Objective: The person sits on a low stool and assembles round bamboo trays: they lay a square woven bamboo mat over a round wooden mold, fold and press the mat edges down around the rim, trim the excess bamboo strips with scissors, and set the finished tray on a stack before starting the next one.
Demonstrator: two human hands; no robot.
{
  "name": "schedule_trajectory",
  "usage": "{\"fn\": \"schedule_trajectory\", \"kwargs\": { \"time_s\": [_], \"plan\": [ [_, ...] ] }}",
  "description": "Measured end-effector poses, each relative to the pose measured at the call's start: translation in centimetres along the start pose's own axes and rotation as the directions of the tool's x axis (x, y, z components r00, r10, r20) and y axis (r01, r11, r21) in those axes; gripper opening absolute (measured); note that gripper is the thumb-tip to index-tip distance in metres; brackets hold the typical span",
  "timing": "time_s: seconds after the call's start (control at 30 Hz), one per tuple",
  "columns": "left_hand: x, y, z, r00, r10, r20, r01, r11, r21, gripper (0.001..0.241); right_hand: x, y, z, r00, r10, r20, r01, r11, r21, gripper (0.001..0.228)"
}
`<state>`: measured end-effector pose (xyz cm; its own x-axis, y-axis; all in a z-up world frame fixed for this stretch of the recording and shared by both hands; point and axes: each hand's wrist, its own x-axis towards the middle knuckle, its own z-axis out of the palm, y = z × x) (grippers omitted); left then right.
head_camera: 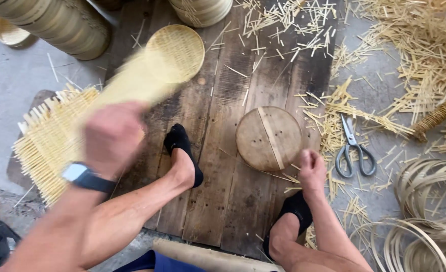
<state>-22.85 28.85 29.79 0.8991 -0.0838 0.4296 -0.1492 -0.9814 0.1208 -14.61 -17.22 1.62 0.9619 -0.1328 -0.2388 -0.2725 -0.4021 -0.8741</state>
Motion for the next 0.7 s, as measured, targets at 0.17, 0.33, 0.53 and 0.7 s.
{"fn": "schedule_trajectory", "kwargs": {
  "time_s": [0.17,0.33,0.53,0.7],
  "plan": [
    [-2.4,16.7,14.8,0.932,0.347,0.099,-0.312,0.913,-0.263,0.024,0.8,-7.6,-4.4,0.821,0.057,0.568,-0.539,0.404,0.739,0.073],
    [-5.9,20.8,23.0,0.883,0.383,0.271,-0.233,0.859,-0.456,0.038,3.0,-6.2,-3.9,0.844,0.323,0.428,-0.477,0.817,0.324,0.047],
    [0.1,11.7,24.4,0.717,-0.596,0.36,0.697,0.626,-0.351,0.077,4.2,-7.7,-3.0,0.883,0.316,0.347,-0.432,0.837,0.337,0.044],
    [-1.8,6.0,31.3,0.278,-0.35,0.895,0.893,-0.25,-0.375,0.033,4.6,-8.0,-2.8,0.946,0.264,0.189,-0.281,0.957,0.068,0.043]
  ]
}}
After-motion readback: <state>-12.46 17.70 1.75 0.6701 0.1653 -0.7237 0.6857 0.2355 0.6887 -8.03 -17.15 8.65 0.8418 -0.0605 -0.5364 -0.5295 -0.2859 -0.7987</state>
